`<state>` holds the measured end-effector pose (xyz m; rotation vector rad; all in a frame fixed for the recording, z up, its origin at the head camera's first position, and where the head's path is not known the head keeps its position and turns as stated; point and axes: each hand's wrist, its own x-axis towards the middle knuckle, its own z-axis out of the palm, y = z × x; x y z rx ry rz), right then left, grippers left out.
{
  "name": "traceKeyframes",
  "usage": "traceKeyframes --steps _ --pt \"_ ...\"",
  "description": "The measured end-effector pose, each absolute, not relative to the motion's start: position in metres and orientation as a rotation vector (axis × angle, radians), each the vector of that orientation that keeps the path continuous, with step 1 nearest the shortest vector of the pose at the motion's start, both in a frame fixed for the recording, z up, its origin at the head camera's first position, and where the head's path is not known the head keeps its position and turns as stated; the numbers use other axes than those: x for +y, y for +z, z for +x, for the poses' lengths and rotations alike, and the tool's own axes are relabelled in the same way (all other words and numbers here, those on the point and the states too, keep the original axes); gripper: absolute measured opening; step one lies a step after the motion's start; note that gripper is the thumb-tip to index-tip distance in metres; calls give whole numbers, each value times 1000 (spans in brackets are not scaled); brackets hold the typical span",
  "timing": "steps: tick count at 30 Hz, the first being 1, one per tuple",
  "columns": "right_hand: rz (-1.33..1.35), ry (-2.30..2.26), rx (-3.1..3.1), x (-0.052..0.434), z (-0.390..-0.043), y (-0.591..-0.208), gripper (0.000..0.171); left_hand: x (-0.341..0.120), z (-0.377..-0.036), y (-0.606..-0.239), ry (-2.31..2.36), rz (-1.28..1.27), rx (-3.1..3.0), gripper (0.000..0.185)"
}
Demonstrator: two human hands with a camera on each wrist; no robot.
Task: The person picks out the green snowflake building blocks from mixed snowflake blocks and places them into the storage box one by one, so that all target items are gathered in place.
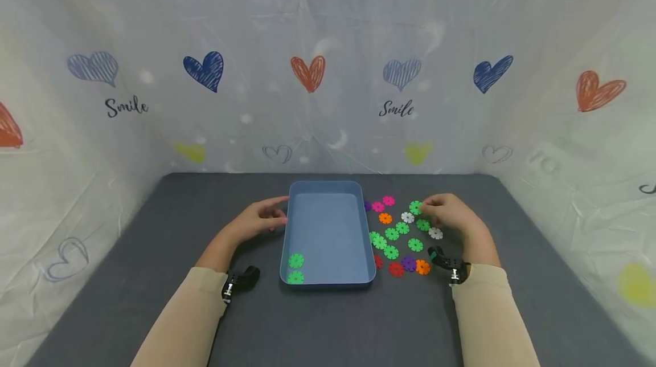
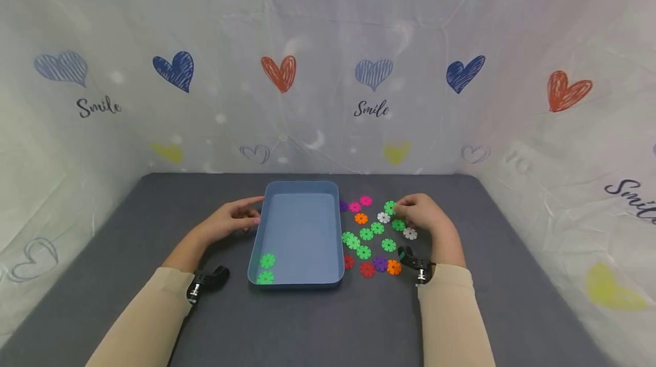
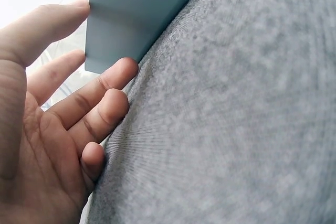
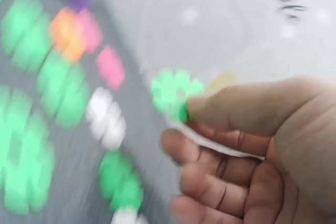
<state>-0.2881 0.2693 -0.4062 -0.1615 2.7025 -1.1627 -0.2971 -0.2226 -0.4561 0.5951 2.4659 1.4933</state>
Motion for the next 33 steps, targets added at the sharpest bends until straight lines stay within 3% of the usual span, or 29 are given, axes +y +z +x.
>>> traceKeyframes --steps 6,13,21,29,33 --pt "-136 -1456 2624 242 -278 -380 40 -223 -298 -459 1496 624 2450 66" --pt "-281 -1681 2512 180 -260 -361 41 -225 -296 -459 1481 601 2455 68" --pt "-496 -1657 2346 100 -261 -368 36 -223 -299 -458 1483 602 2469 67" --pt "-555 -1515 2351 54 -258 -388 31 -214 -287 -436 1484 598 2455 63" --pt "-523 -1385 2454 40 -258 -405 26 -219 -298 -454 1484 608 2459 64"
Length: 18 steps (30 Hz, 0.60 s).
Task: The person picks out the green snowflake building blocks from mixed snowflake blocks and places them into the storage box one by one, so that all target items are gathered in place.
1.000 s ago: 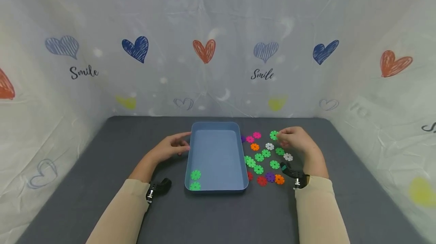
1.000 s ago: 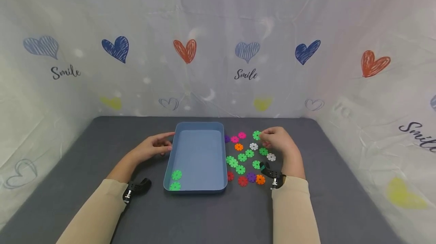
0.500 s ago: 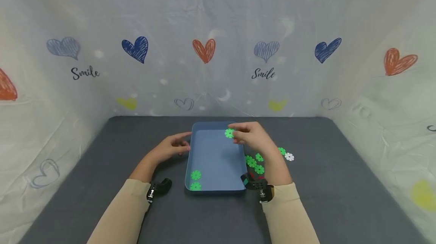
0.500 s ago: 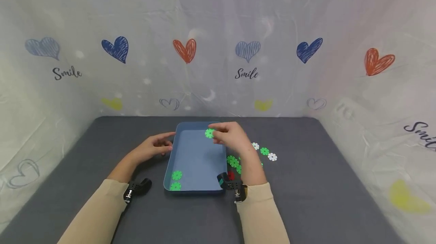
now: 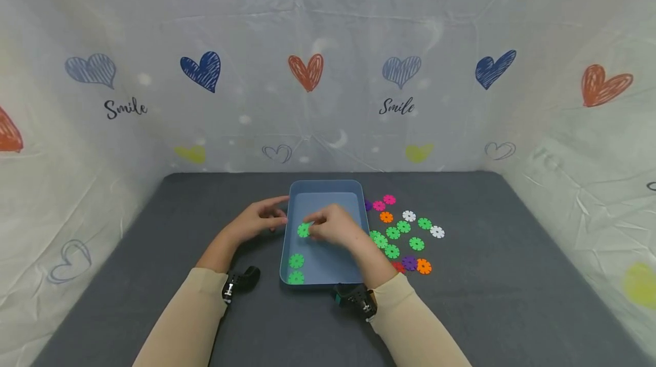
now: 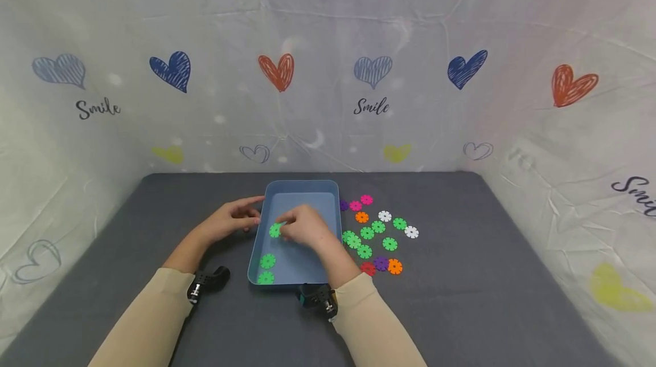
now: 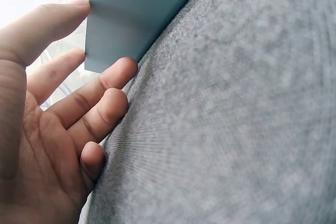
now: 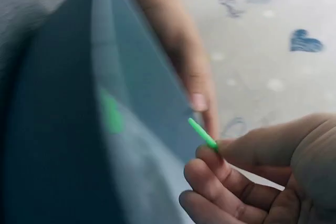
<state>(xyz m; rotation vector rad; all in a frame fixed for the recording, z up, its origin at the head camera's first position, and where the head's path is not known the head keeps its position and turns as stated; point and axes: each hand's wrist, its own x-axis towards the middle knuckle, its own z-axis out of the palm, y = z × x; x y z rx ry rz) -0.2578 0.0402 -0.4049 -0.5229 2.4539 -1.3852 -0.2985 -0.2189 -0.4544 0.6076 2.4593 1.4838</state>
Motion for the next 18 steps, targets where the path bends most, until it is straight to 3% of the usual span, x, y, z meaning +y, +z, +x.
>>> traceKeyframes --steps 18 --pt "-527 -1161 2662 23 -251 -421 20 -222 -299 -457 1501 630 2464 65"
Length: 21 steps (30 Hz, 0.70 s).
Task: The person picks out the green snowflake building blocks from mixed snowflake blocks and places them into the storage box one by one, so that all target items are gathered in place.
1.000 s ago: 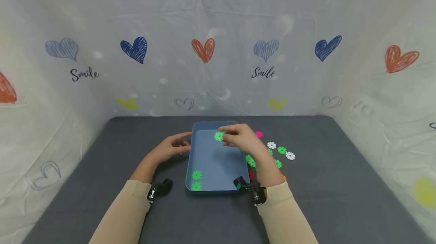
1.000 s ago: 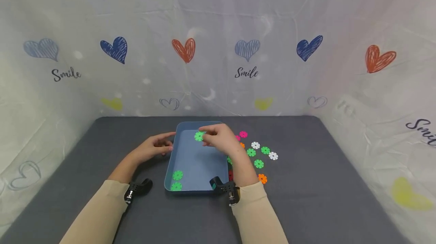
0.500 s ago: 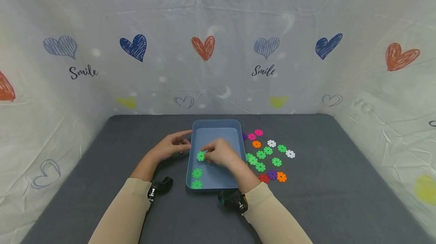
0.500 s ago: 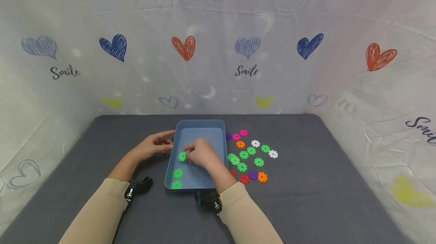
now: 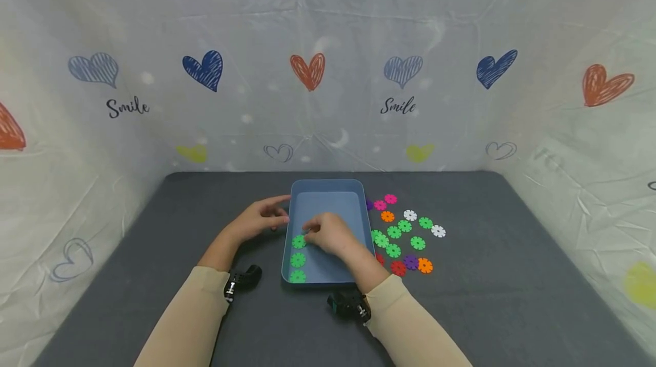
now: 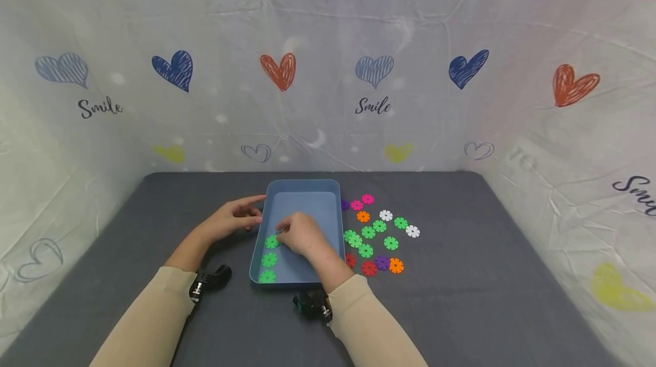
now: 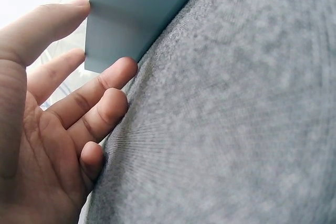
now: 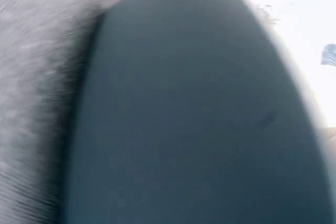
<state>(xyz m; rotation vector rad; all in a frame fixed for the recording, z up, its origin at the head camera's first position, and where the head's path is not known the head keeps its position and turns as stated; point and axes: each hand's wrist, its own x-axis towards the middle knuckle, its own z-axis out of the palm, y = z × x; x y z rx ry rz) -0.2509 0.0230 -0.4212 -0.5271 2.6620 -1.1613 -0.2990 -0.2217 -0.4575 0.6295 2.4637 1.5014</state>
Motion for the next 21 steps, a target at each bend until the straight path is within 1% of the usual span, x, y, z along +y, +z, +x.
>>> traceKeyframes --steps 6,11,18,21 --pt "-511 -1220 2621 49 -259 -397 30 -221 -298 -455 1489 613 2477 66" --pt "-371 -1336 2659 90 -269 -382 34 -223 -298 -456 1484 606 2491 66" --pt "-90 -1584 2490 158 -279 -381 42 -221 -298 -457 1472 591 2504 66" --pt "-30 -1596 2482 187 -279 -387 46 -218 -295 -451 1459 585 2504 65"
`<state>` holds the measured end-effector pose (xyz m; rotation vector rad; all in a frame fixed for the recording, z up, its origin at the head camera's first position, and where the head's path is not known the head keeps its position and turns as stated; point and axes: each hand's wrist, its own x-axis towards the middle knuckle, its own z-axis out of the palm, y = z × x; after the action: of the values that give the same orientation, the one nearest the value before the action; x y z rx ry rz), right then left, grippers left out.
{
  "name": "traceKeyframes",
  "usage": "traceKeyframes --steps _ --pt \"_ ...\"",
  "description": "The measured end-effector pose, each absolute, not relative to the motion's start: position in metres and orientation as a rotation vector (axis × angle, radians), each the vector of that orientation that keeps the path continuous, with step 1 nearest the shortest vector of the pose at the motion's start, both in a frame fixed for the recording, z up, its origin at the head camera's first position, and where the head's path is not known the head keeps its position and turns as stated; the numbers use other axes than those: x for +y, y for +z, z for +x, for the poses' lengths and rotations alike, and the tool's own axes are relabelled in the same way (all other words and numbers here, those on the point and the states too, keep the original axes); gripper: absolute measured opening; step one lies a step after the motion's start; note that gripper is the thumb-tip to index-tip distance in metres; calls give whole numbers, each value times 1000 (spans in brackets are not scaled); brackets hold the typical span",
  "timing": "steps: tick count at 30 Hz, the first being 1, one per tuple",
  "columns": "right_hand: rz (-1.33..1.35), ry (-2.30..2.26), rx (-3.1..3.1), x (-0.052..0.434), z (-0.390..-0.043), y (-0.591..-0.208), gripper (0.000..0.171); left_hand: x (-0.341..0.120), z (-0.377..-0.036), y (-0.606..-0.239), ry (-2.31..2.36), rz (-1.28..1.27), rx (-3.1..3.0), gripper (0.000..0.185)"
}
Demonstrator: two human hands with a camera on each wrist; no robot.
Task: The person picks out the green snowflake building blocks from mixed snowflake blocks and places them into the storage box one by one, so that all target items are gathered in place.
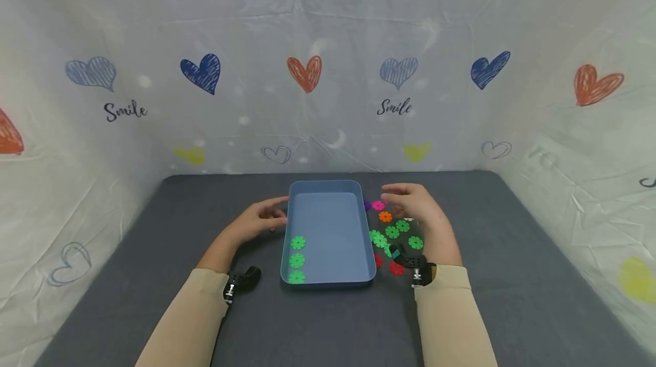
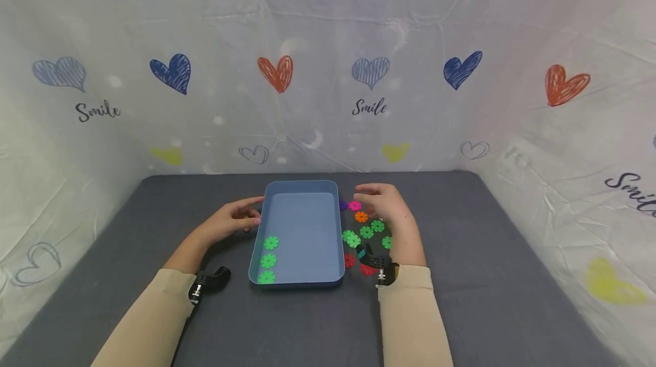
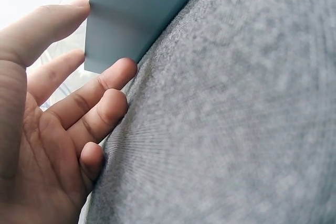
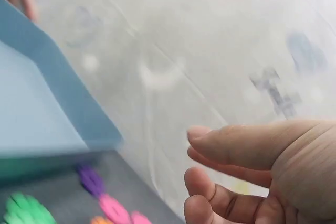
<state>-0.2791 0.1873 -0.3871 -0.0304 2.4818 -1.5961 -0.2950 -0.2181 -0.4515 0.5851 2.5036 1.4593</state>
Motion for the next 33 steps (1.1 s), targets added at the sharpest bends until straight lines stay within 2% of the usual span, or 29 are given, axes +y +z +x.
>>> traceKeyframes --steps 6,13,21,33 --pt "-89 -1344 2691 232 -276 -405 51 -211 -276 -426 1458 585 2498 63" --pt "135 -1160 2729 258 -268 -423 46 -211 -273 -424 1459 573 2501 63" --pt "236 -1152 2715 258 -271 -431 40 -210 -274 -424 1465 566 2490 64" --pt "104 -1163 2814 241 -278 -422 43 -209 -271 -422 1464 562 2511 64"
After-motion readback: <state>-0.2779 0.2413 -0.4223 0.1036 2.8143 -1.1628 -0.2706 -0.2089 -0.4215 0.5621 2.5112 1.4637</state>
